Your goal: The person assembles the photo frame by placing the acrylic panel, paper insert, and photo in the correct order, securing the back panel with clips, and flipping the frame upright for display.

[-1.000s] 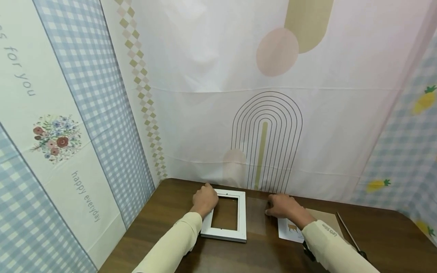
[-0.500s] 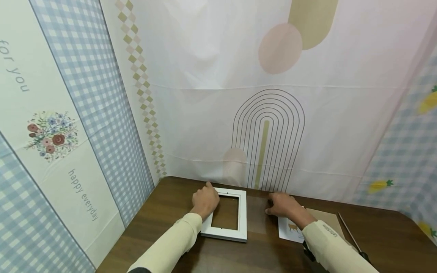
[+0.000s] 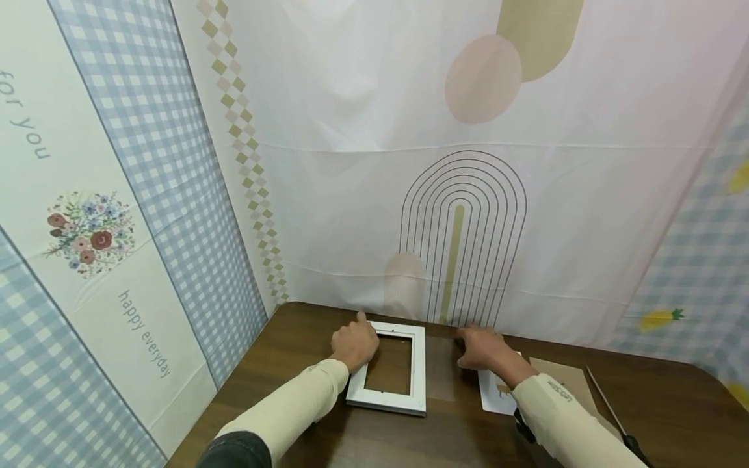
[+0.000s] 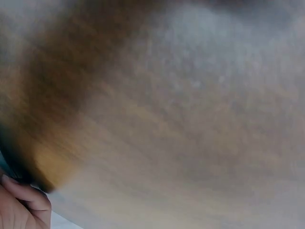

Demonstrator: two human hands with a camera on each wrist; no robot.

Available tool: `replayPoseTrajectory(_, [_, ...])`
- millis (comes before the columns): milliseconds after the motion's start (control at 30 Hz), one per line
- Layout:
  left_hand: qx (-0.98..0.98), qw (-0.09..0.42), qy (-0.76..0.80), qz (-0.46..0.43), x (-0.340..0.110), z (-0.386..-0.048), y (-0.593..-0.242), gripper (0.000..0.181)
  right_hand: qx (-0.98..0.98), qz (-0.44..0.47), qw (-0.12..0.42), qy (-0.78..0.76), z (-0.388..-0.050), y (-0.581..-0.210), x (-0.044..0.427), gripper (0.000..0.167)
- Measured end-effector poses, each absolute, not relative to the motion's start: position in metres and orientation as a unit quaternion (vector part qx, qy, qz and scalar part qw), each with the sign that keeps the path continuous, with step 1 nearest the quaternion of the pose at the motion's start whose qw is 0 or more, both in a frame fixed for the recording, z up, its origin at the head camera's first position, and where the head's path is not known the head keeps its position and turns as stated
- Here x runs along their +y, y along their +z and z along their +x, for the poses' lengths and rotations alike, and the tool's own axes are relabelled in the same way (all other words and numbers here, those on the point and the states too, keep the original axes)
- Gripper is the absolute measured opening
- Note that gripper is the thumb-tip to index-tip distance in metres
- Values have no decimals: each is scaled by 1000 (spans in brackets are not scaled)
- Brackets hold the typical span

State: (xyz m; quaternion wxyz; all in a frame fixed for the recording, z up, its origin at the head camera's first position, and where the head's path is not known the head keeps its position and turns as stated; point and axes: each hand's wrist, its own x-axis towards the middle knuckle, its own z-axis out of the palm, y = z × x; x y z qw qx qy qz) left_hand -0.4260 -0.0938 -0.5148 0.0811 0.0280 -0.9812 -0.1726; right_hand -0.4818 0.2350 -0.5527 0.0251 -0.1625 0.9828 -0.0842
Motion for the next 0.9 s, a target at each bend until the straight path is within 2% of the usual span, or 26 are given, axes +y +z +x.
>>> replayPoseTrajectory(100, [-982,63,-174,23,-94,-428,-516,25,985,-146,35,-88,-468,-537,227,64])
replayPoseTrajectory(200, [-983,50,-178,17,-97,-430,-518,28,985,-140,49,-93,-455,-520,218,53])
replayPoseTrajectory(333, [-984,57,-169,8,-102,-440,-531,32,981,-144,66,-115,-445,-503,210,43])
replayPoseTrajectory(467, [-984,69,-167,2,-104,-442,-536,34,979,-142,76,-124,-461,-515,216,48])
replayPoseTrajectory(667, [-979,66,-192,0,-98,-430,-518,29,978,-135,95,-129,-492,-534,232,57])
replayPoseTrajectory(900, [-982,70,-176,9,-96,-429,-515,30,978,-95,134,-130,-486,-520,223,57])
